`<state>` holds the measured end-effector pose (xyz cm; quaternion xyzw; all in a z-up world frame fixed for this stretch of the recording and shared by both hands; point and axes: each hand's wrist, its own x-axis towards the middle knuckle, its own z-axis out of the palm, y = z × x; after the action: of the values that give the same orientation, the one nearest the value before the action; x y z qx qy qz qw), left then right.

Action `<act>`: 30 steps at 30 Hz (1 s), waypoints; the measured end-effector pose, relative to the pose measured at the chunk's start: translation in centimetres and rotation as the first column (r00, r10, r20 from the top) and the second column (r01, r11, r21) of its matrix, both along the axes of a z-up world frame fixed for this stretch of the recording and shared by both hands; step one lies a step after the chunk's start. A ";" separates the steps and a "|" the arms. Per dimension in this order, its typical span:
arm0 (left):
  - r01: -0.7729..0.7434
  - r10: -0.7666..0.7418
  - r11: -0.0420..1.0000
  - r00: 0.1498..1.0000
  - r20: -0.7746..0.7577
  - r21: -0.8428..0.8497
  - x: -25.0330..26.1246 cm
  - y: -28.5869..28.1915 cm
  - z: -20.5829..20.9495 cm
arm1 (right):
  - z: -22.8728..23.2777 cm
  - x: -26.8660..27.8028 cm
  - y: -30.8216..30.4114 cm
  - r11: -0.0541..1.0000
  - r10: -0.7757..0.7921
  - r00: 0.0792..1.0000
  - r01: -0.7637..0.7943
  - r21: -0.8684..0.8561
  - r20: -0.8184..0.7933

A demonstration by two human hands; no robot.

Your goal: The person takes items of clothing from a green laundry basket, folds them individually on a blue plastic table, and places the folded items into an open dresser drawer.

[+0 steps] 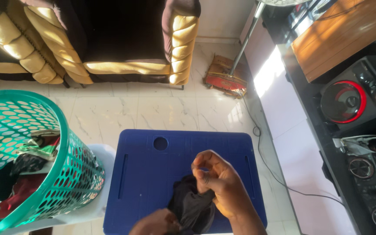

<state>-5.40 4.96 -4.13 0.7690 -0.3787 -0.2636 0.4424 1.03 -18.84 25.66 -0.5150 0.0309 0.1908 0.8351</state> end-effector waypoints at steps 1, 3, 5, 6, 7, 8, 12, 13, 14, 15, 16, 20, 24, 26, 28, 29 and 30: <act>0.108 -0.101 0.993 0.986 0.133 -0.045 -0.5 0.3 -2.8 | 0.4 0.2 -0.4 0.977 -0.031 0.999 0.039 -0.208 0.038; -0.054 0.056 0.996 0.998 0.033 -0.069 -0.7 2.3 -5.5 | 0.7 0.5 -1.5 0.803 -0.088 0.989 0.141 -0.578 0.119; -0.445 0.549 0.836 0.693 -0.468 0.322 -1.5 4.7 -4.7 | -0.2 0.6 -3.2 0.436 0.095 0.995 -0.003 -0.900 0.043; -0.433 0.561 0.822 0.730 -0.390 0.370 -0.9 6.3 -3.4 | -1.1 0.7 -4.2 0.202 0.171 0.985 -0.061 -0.977 -0.026; -0.424 0.565 0.803 0.765 -0.309 0.418 -0.3 7.4 -1.7 | -2.4 0.3 -5.4 0.067 0.260 0.947 -0.215 -0.974 -0.191; -0.348 0.557 0.756 0.787 -0.266 0.554 0.3 7.6 0.3 | -4.1 -0.3 -6.7 -0.081 0.325 0.876 -0.349 -0.933 -0.356; -0.314 0.536 0.450 0.844 0.029 0.836 1.5 8.8 8.3 | -13.5 -4.7 -8.9 -0.102 0.661 0.619 -0.487 -0.868 -0.425; -0.374 0.528 0.379 0.839 0.134 0.846 1.4 8.8 9.4 | -15.2 -5.1 -9.5 -0.137 0.540 0.676 -0.517 -0.845 -0.501; -0.408 0.529 0.346 0.828 0.183 0.845 1.4 9.2 10.1 | -16.4 -5.6 -10.1 -0.164 0.401 0.721 -0.550 -0.819 -0.565; -0.441 0.529 0.313 0.817 0.232 0.841 1.6 10.0 10.4 | -17.1 -5.8 -10.6 -0.185 0.250 0.750 -0.583 -0.791 -0.612; -0.473 0.525 0.282 0.804 0.279 0.835 1.7 10.6 10.2 | -17.1 -6.0 -11.6 -0.077 0.234 0.830 -0.503 -0.861 -0.506; -0.810 0.818 0.536 0.568 0.090 0.236 2.0 12.0 8.9 | -14.8 -4.3 -15.4 0.453 -0.050 0.987 -0.111 -0.884 -0.150; -0.807 0.767 0.588 0.577 -0.281 -0.049 6.2 11.6 14.9 | -10.8 -0.5 -16.7 0.794 -0.371 0.926 0.359 -0.491 0.077; -0.832 0.717 0.540 0.534 -0.448 -0.128 7.5 9.7 20.0 | -8.2 1.0 -16.1 0.789 -0.417 0.877 0.480 -0.384 0.239; -0.793 0.689 0.567 0.605 -0.398 -0.223 7.8 7.4 25.2 | -6.3 2.4 -14.9 0.863 -0.489 0.820 0.504 0.030 0.298; -0.760 0.659 0.604 0.646 -0.385 -0.241 7.8 6.0 27.2 | -6.0 2.8 -13.9 0.848 -0.528 0.789 0.473 0.239 0.312; -0.726 0.627 0.638 0.684 -0.374 -0.257 7.7 4.6 29.0 | -6.5 3.2 -12.0 0.830 -0.538 0.826 0.485 0.275 0.165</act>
<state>2.35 9.55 24.82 0.7120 -0.0454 -0.0914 0.6947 4.26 -30.86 19.18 -0.4102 0.0479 -0.1017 0.9050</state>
